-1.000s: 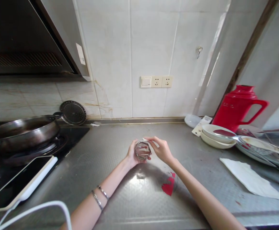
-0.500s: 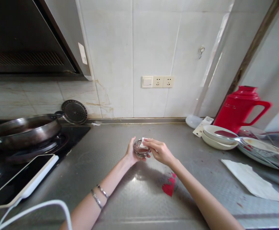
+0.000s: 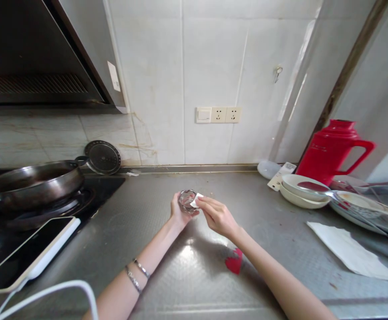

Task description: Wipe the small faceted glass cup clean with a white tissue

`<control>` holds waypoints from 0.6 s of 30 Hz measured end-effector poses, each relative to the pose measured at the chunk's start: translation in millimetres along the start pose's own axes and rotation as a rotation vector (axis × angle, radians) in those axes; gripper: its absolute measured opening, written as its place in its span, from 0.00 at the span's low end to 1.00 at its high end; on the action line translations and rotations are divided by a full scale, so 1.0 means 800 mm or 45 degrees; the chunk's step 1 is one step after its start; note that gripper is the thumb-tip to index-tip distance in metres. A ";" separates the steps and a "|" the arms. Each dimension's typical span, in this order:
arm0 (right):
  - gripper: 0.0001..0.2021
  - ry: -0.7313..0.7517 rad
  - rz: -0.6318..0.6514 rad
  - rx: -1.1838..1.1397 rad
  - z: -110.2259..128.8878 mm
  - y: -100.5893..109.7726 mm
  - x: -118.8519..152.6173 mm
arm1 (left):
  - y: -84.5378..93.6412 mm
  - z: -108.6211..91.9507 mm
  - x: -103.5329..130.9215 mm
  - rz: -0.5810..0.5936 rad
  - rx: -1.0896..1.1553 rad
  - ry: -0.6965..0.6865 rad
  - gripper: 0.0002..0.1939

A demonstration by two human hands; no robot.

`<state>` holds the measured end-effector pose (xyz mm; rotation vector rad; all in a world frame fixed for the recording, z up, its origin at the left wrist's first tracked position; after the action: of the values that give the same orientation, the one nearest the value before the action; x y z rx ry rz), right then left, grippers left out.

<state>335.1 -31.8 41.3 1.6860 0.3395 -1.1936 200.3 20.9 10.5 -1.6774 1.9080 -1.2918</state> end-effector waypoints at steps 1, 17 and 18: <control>0.19 0.000 -0.006 0.000 0.001 -0.001 0.000 | 0.000 0.000 0.000 -0.006 0.004 -0.021 0.21; 0.21 0.246 0.063 -0.003 0.030 -0.009 -0.003 | -0.004 0.018 -0.009 0.123 0.007 -0.083 0.16; 0.21 0.261 0.066 -0.001 0.031 -0.009 -0.004 | -0.003 0.020 -0.009 0.121 -0.005 -0.056 0.17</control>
<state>315.4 -48.5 39.6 1.8104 0.4190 -0.9851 215.4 21.0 1.0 -1.5830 1.9409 -1.2066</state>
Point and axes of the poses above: each hand's wrist, its own x-axis away from the middle knuckle, its own y-axis out of the back of the hand, z = x × y, the point moved 3 cm from there along -x, towards the middle knuckle
